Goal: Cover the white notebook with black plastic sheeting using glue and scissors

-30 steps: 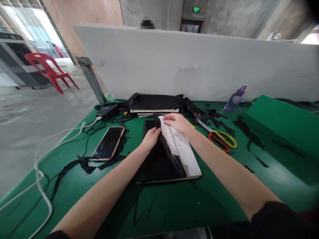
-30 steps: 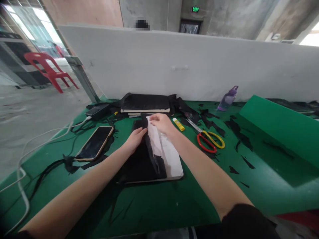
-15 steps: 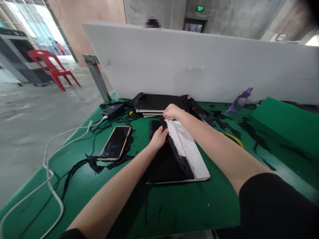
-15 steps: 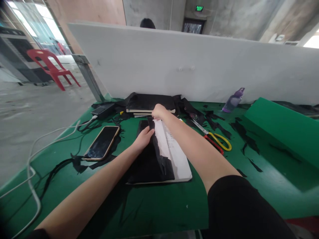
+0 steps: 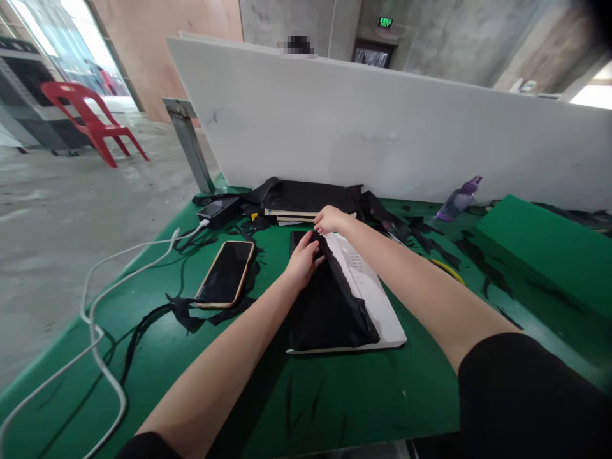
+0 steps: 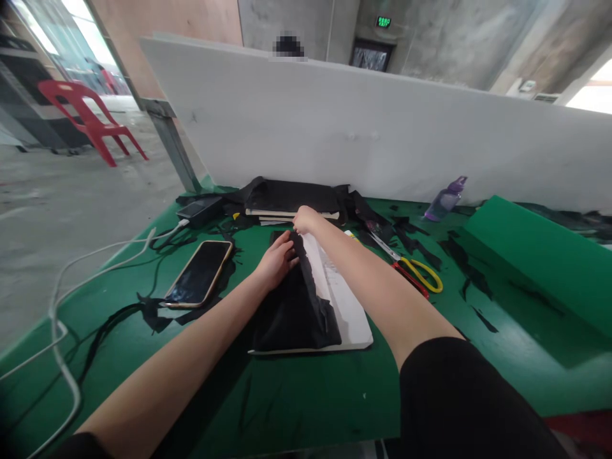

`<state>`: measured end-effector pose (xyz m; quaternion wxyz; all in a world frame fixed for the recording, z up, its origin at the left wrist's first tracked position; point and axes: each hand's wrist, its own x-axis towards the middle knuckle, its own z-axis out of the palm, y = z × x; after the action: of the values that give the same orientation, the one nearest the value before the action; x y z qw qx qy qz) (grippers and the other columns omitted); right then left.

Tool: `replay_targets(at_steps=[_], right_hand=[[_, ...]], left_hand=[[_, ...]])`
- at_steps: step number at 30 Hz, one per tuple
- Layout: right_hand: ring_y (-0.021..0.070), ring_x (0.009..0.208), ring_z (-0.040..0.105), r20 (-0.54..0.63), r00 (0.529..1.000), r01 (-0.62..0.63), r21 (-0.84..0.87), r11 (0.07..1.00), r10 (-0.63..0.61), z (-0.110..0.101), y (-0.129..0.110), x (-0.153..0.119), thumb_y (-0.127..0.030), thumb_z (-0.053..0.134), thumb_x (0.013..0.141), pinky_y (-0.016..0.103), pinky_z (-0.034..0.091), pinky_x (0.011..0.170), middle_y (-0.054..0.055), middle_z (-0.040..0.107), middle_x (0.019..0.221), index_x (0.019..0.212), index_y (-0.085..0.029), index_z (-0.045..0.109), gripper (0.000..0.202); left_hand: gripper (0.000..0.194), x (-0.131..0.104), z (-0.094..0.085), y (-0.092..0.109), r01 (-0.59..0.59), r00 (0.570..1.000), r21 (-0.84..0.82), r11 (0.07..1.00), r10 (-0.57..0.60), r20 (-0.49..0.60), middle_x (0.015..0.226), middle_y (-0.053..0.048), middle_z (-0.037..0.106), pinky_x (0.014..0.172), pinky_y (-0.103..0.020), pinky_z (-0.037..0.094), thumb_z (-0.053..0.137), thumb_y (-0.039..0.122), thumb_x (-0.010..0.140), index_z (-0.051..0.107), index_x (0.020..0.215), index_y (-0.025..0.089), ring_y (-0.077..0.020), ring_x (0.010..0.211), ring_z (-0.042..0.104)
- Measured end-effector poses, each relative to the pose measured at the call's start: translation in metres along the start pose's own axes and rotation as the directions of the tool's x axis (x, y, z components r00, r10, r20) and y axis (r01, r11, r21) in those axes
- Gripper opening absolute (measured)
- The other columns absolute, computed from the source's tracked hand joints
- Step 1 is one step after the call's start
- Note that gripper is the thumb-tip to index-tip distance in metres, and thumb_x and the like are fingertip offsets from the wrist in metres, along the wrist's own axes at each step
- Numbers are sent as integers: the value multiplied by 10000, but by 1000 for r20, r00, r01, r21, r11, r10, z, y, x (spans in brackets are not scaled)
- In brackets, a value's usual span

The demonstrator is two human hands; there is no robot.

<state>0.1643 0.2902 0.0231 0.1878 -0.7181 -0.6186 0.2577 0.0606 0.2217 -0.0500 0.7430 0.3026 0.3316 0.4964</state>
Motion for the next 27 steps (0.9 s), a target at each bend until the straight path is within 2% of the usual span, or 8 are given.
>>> replay_targets(at_steps=[3,6,11,19,27], right_hand=[[173,890,617,23,1000,-12,-70,997,14,0,1,2,-233,585,834,336,504,788,75,637,1032,1059,-138,603,244],[174,816,651,-22,1000,-6,-137,990,3,-3,3,3,-110,655,728,263,493,778,67,702,863,906,-142,687,184],[179,818,658,-66,996,35,-224,974,-51,-5,8,1,-75,695,620,229,478,782,49,719,812,755,-175,722,170],[175,836,645,-131,987,55,-267,962,-93,0,8,-9,-107,687,600,252,463,783,50,713,853,749,-209,717,183],[165,837,640,-178,979,55,-220,974,-96,1,15,-4,-143,684,612,255,459,785,36,709,858,812,-217,709,214]], left_hand=[[433,-1,2,1,32,999,-21,999,-33,-21,1113,-76,605,750,-276,505,499,160,837,466,1264,218,-124,838,604],[411,-1,2,3,39,999,-46,998,-40,-26,1096,-74,608,753,-277,508,492,153,835,483,1243,202,-115,802,598],[423,-1,2,4,49,999,-76,996,-51,-20,1064,-74,607,801,-308,508,490,121,809,497,1227,185,-120,807,596],[526,-3,2,2,59,998,-72,996,-58,19,911,-36,618,847,-310,490,493,89,775,459,1287,201,-107,758,604],[567,-5,2,4,50,998,-67,997,-48,29,751,9,558,899,-332,468,491,60,762,428,1311,188,-107,709,606]])
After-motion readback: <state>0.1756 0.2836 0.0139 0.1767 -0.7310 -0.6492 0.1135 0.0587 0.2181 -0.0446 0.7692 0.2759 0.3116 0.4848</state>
